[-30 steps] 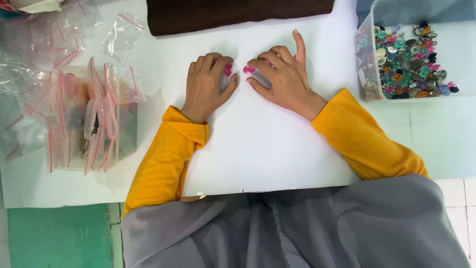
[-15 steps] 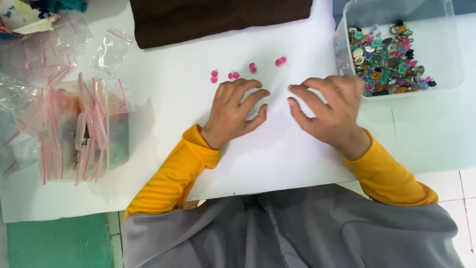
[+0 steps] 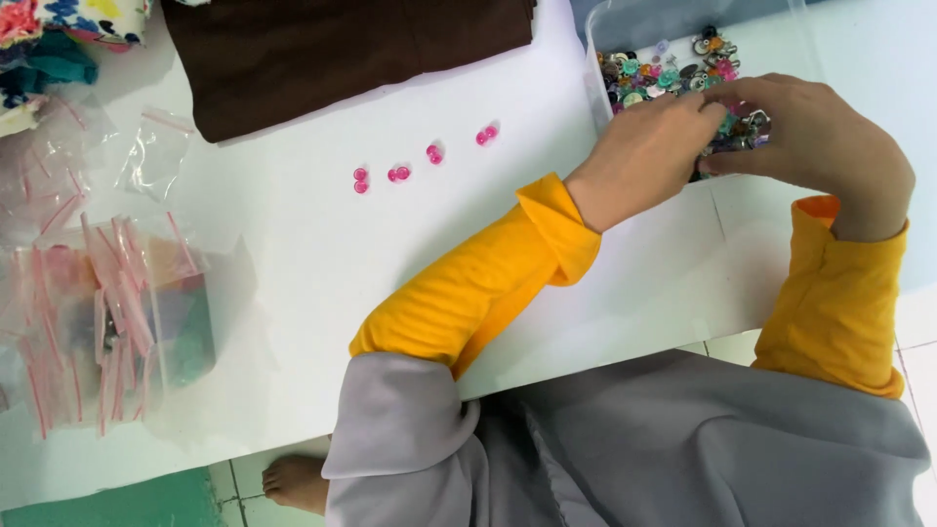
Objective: Sorting small colorful buttons from a plastic bin and placing them into small zip-lock bags.
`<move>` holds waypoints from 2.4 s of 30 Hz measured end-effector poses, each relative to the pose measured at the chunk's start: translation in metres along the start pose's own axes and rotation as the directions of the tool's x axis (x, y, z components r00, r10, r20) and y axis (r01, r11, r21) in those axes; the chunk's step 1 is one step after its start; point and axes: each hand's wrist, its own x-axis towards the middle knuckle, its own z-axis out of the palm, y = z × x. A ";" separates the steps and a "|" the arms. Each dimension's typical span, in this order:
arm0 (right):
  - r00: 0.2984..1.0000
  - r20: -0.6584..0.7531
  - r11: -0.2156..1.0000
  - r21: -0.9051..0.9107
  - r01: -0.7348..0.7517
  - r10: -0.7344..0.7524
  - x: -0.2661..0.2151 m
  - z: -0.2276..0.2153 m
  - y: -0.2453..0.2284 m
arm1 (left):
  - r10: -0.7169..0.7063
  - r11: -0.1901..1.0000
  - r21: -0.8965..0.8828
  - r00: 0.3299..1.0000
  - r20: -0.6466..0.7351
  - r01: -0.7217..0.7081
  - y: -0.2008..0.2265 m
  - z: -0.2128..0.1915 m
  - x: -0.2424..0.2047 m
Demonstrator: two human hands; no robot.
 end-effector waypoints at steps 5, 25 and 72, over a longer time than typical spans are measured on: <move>0.993 0.110 0.997 0.049 -0.057 0.052 0.023 0.013 -0.001 | -0.153 0.970 0.207 0.980 0.128 0.125 -0.028 0.021 0.000; 0.970 -0.206 0.990 -0.082 0.113 -0.127 0.034 0.046 0.035 | -0.204 0.898 0.424 0.964 0.168 0.117 -0.026 0.029 -0.004; 0.903 -0.402 0.953 0.181 0.243 -0.154 0.019 0.041 0.031 | -0.334 0.688 0.704 0.938 0.092 0.176 -0.023 0.047 0.005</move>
